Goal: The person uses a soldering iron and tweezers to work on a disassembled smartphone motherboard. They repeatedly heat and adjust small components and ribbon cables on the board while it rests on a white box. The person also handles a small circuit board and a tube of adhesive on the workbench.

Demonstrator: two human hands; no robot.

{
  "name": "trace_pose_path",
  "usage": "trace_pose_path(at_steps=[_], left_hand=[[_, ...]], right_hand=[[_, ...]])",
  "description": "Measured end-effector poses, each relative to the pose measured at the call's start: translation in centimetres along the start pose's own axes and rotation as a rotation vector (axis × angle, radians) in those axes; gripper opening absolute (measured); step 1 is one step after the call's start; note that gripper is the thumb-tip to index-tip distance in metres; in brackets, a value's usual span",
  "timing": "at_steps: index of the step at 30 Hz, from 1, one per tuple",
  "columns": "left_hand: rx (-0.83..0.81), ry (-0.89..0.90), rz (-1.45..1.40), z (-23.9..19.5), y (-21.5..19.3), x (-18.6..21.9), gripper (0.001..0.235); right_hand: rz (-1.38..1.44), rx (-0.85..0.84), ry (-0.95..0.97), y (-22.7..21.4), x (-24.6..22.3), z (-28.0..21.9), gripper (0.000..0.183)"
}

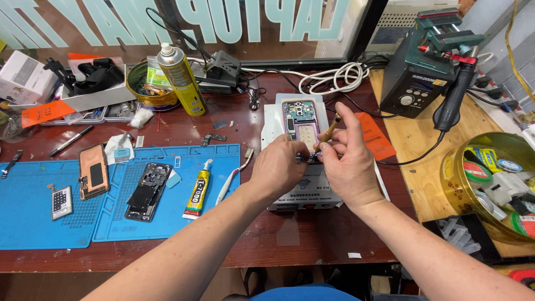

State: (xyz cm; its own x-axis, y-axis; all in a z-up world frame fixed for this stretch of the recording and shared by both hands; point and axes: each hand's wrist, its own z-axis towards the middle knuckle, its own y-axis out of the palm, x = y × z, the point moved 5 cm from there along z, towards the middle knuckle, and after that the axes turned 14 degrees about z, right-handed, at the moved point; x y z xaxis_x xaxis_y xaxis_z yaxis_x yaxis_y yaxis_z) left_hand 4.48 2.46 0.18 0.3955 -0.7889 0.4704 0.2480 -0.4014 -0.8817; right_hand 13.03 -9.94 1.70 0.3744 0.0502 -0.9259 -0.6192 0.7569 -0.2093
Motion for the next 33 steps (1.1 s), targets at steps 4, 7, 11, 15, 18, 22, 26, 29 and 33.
trace_pose_path(at_steps=[4, 7, 11, 15, 18, 22, 26, 29, 33], left_hand=[[-0.005, 0.008, -0.012, 0.2, 0.3, 0.0, 0.018], [-0.003, 0.012, -0.026, 0.4, 0.5, -0.2, 0.018], [-0.003, 0.069, -0.029, 0.9, 0.6, -0.2, 0.018], [-0.065, 0.06, -0.022, 1.1, 0.7, -0.4, 0.02], [-0.092, 0.065, -0.056, 1.0, 0.4, -0.4, 0.019], [-0.11, 0.078, -0.055, 1.0, 0.2, 0.1, 0.018], [-0.231, -0.003, -0.088, 1.2, 0.6, -0.5, 0.019], [-0.212, 0.061, -0.074, 1.9, 0.7, -0.4, 0.021], [-0.225, 0.043, -0.044, 2.6, 1.1, -0.6, 0.023]], right_hand=[[-0.039, -0.01, -0.017, 0.0, 0.0, -0.1, 0.07], [-0.055, -0.017, -0.04, 0.0, -0.2, -0.1, 0.07], [-0.112, -0.05, -0.162, 0.2, -1.6, -0.1, 0.067], [-0.214, -0.11, -0.142, -0.4, -3.1, 1.0, 0.05], [-0.281, -0.141, -0.194, -1.0, -4.7, 2.7, 0.031], [-0.392, -0.274, -0.226, -0.8, -5.4, 4.8, 0.018], [-0.63, -0.384, -0.231, 0.3, -5.1, 5.7, 0.012], [-0.714, -0.476, -0.114, 0.2, -4.5, 6.0, 0.027], [-0.59, -0.528, -0.117, 0.8, -5.1, 6.1, 0.022]])
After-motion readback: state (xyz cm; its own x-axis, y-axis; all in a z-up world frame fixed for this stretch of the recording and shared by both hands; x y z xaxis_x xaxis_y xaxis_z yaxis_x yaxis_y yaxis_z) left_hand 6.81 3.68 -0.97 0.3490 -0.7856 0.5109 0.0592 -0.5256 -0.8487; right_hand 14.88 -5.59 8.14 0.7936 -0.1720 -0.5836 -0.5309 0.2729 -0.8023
